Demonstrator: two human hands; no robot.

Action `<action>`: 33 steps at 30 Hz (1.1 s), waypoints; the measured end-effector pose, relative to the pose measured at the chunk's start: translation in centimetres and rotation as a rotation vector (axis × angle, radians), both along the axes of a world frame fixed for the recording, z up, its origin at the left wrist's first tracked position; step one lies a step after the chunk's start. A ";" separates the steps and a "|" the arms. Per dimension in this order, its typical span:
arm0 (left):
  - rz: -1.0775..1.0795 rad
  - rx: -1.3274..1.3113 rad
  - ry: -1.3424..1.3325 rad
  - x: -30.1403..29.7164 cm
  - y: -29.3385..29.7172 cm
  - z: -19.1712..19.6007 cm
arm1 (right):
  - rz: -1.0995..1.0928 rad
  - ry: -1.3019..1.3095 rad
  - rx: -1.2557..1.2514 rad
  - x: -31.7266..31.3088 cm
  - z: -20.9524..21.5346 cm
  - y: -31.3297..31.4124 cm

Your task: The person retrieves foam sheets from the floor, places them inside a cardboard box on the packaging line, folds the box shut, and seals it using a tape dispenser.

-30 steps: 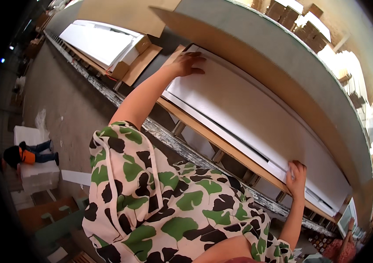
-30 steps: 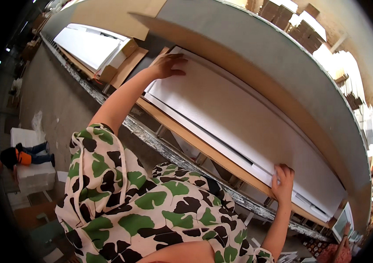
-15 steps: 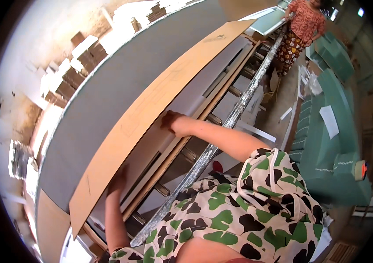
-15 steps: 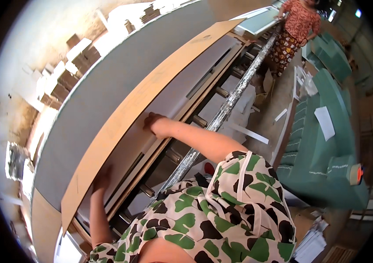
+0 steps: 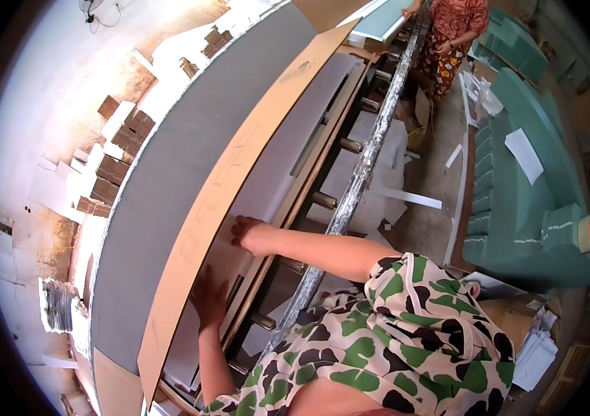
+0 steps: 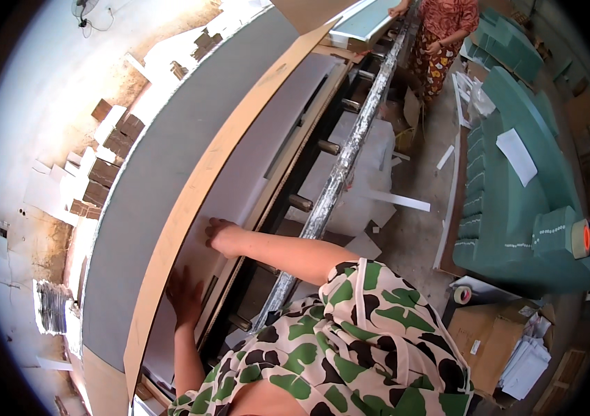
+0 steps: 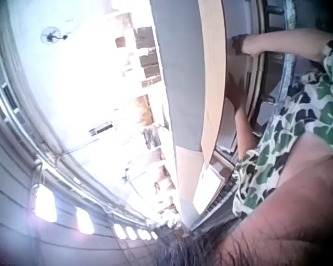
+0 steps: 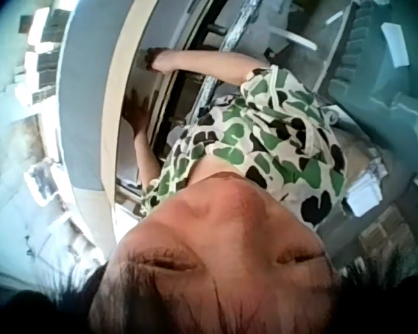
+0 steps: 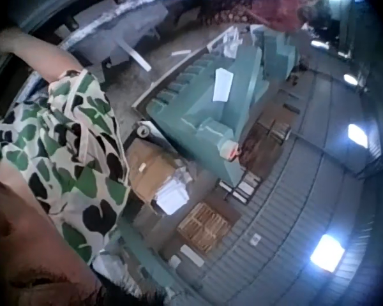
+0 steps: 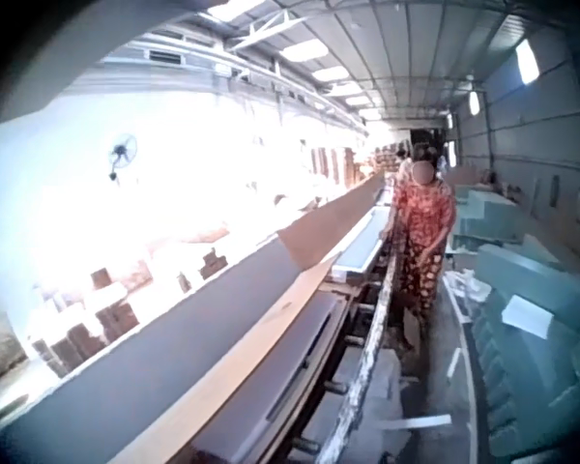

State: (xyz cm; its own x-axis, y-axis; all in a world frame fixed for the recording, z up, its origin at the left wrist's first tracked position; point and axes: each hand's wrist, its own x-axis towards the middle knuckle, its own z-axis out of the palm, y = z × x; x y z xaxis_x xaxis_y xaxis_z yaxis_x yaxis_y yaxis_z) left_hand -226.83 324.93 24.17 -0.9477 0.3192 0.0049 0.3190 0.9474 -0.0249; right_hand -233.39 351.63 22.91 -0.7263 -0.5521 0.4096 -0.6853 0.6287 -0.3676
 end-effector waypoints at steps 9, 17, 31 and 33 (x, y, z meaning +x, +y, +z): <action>-0.013 0.119 -0.130 0.1 -2.6 0.9 | -0.221 -0.052 0.091 -1.8 1.1 4.6; -0.188 0.176 0.083 0.2 -3.3 0.9 | -0.209 -0.092 0.189 -2.8 0.9 6.4; 0.209 0.397 -0.242 -0.1 3.0 4.8 | -0.239 -0.247 0.156 -0.3 4.0 10.0; -0.004 0.447 -0.095 -0.5 5.8 4.9 | -0.296 -0.019 -0.065 -0.1 3.5 14.0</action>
